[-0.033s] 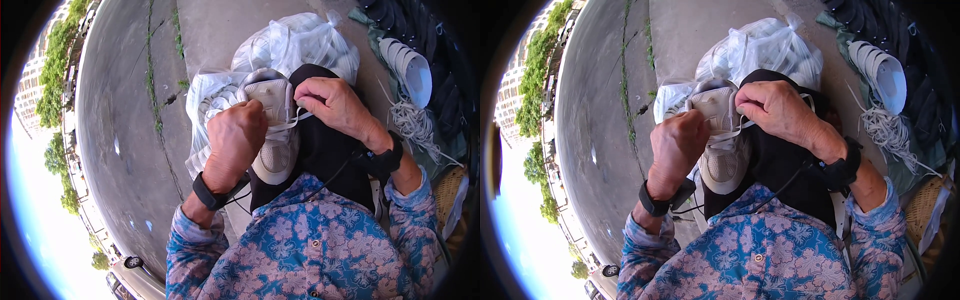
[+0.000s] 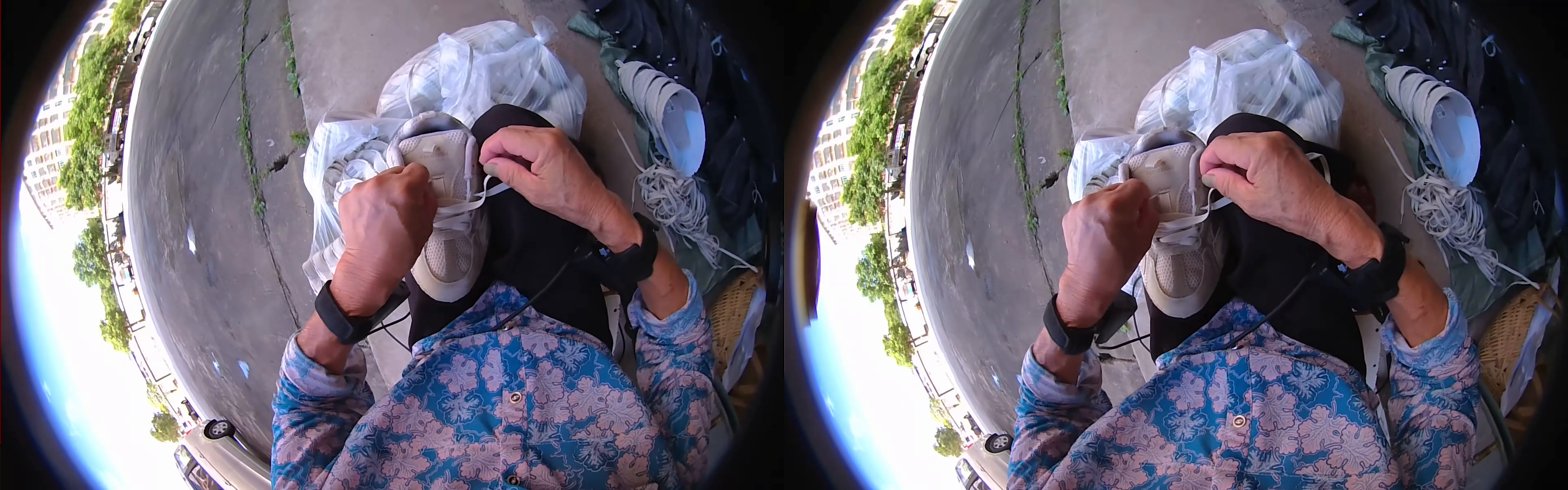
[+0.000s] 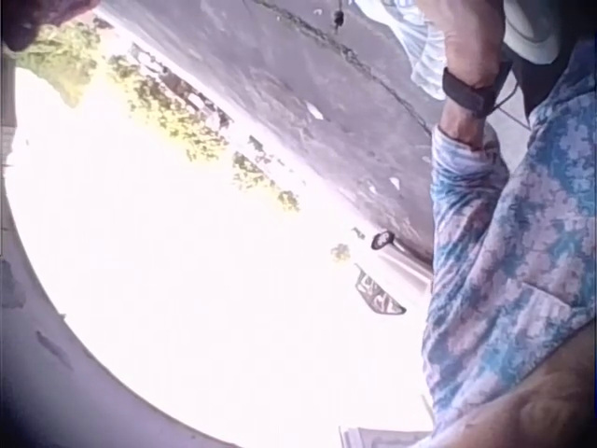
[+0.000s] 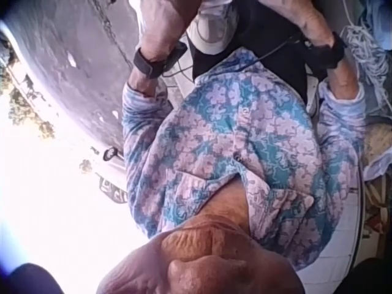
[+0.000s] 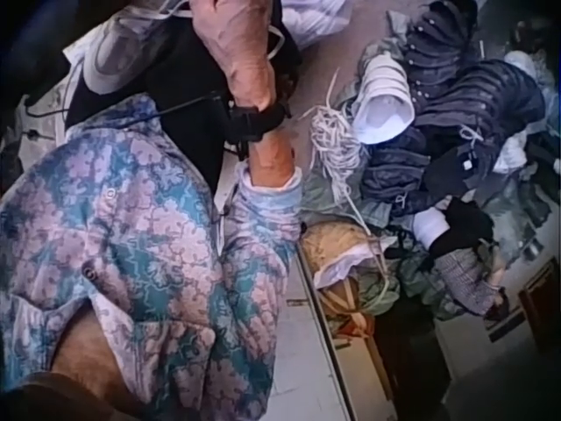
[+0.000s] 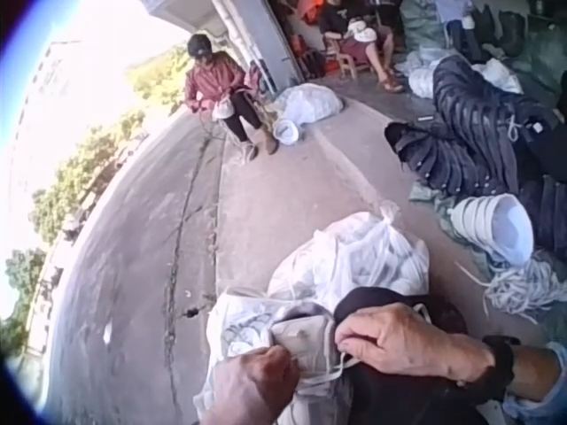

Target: Lacing a white athletic shoe.

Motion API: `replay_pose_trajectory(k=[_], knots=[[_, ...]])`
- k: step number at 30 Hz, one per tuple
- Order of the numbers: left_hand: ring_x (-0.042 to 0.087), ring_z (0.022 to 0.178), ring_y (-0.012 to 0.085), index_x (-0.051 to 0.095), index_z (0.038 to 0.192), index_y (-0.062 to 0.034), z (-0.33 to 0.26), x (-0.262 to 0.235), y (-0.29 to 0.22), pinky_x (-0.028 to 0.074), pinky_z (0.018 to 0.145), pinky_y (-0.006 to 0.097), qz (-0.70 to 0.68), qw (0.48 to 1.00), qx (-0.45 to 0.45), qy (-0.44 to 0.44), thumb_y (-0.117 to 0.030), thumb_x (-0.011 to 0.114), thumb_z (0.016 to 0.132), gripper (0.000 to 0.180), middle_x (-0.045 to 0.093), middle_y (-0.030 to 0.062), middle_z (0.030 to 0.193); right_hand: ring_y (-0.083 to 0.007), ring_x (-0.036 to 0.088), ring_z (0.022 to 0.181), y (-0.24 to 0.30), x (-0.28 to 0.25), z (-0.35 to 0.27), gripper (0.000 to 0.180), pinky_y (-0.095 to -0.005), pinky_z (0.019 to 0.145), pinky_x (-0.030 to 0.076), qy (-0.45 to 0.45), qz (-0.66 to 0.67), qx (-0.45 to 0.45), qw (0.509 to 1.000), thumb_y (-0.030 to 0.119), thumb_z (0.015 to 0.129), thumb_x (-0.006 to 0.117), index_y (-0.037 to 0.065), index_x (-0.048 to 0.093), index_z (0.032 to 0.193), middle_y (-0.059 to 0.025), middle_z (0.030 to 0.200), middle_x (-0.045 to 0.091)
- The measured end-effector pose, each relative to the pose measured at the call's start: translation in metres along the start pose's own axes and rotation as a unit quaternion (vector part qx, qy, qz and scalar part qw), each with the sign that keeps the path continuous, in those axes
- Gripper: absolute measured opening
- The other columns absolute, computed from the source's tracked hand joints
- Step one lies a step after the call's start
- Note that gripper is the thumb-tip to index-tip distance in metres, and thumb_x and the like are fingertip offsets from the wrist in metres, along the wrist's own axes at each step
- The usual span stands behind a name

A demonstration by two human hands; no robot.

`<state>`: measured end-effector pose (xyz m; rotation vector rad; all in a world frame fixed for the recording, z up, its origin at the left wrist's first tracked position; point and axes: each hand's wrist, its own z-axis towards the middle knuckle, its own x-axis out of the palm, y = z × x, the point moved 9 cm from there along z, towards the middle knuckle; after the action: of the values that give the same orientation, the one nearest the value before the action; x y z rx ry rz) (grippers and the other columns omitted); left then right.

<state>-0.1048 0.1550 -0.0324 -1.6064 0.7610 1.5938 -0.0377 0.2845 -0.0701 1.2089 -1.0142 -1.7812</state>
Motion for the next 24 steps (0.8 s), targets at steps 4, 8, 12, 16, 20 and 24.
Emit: replay_pose_trajectory(k=[4,8,12,16,20,24], knots=[[0.064,0.062,0.0348,0.058,0.069,-0.0059,0.006,0.007,0.0,0.05,0.054,0.044,-0.004,0.999,0.026,0.031,-0.013,0.06,0.079,0.013,0.063,0.0136,0.067,-0.0237,0.063,0.068,0.0,-0.002,-0.001,0.009,-0.0328,0.065,0.05,-0.008,0.006,-0.012,1.0,0.009,0.085,0.064,0.0,0.064,0.086,-0.0118,0.075,0.064],[0.063,0.064,0.0383,0.061,0.071,-0.0035,0.01,0.017,0.001,0.051,0.057,0.044,-0.158,0.984,0.057,0.067,-0.012,0.059,0.079,0.012,0.062,0.0173,0.067,-0.0189,0.062,0.072,-0.002,0.003,0.002,0.005,-0.0298,0.067,0.049,0.01,-0.021,-0.019,1.0,0.004,0.085,0.062,0.0,0.063,0.088,-0.0085,0.079,0.064],[0.063,0.065,0.0391,0.062,0.071,-0.003,0.006,0.018,0.009,0.051,0.058,0.044,-0.274,0.958,0.024,0.075,-0.013,0.061,0.079,0.013,0.062,0.0187,0.067,-0.0183,0.061,0.072,-0.003,0.006,0.004,0.005,-0.0296,0.067,0.049,0.022,-0.028,-0.005,0.999,0.003,0.085,0.062,0.0,0.063,0.088,-0.0084,0.079,0.064],[0.063,0.065,0.0389,0.062,0.072,-0.0032,0.007,0.015,0.002,0.051,0.058,0.044,-0.165,0.982,0.028,0.084,-0.014,0.062,0.078,0.012,0.063,0.0186,0.068,-0.0174,0.06,0.072,-0.003,0.006,0.001,0.005,-0.0291,0.067,0.048,0.021,-0.02,-0.001,1.0,0.004,0.085,0.062,0.0,0.063,0.089,-0.0078,0.079,0.064],[0.062,0.06,0.0343,0.061,0.073,-0.0007,0.008,0.018,0.003,0.05,0.057,0.041,-0.088,0.994,0.014,0.068,-0.01,0.063,0.076,0.01,0.061,0.0171,0.065,-0.0251,0.064,0.069,-0.002,0.002,0.001,0.009,-0.0335,0.066,0.05,-0.003,-0.016,-0.009,1.0,0.009,0.085,0.062,0.0,0.064,0.085,-0.0123,0.076,0.065],[0.057,0.054,0.024,0.061,0.076,0.0017,0.015,0.019,0.003,0.048,0.055,0.036,-0.233,0.966,0.025,0.111,-0.006,0.062,0.076,0.008,0.058,0.0154,0.062,-0.0249,0.064,0.069,-0.001,0.001,0.002,0.008,-0.0335,0.066,0.05,-0.012,0.001,-0.02,1.0,0.008,0.084,0.063,0.0,0.064,0.085,-0.0121,0.077,0.065]])
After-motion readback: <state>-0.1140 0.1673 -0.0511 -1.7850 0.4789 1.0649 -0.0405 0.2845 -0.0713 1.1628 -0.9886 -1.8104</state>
